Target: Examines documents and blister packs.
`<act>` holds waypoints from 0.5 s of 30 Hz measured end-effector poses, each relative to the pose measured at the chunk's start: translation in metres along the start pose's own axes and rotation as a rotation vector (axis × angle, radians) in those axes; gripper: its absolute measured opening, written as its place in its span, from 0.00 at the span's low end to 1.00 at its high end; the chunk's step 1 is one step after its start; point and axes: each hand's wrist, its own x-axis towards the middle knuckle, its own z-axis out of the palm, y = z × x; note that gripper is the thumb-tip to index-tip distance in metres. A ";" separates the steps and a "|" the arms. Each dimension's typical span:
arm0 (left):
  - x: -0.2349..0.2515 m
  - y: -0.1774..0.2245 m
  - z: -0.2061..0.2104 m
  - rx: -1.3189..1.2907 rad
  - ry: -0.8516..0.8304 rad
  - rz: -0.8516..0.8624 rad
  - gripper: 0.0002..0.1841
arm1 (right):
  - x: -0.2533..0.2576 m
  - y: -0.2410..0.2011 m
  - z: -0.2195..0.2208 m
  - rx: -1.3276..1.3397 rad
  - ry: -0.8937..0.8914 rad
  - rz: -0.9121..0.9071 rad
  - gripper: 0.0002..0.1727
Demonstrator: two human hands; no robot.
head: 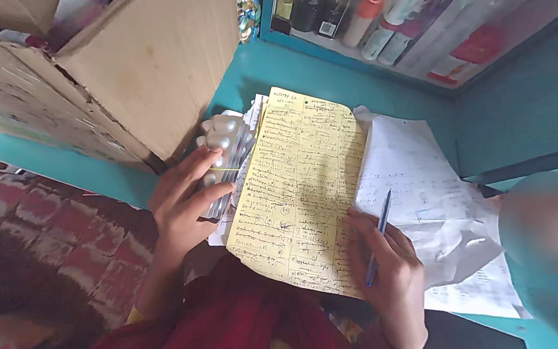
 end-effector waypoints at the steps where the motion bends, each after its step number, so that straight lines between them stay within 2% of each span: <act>1: 0.000 0.000 0.000 -0.001 0.000 0.006 0.06 | 0.001 0.000 -0.004 -0.013 -0.042 -0.011 0.19; 6: 0.000 -0.001 -0.002 0.010 -0.045 0.023 0.07 | 0.008 0.002 -0.024 -0.090 -0.162 -0.065 0.18; 15: 0.001 -0.001 -0.003 0.017 -0.063 0.077 0.04 | -0.002 0.022 -0.039 -0.226 -0.078 0.059 0.19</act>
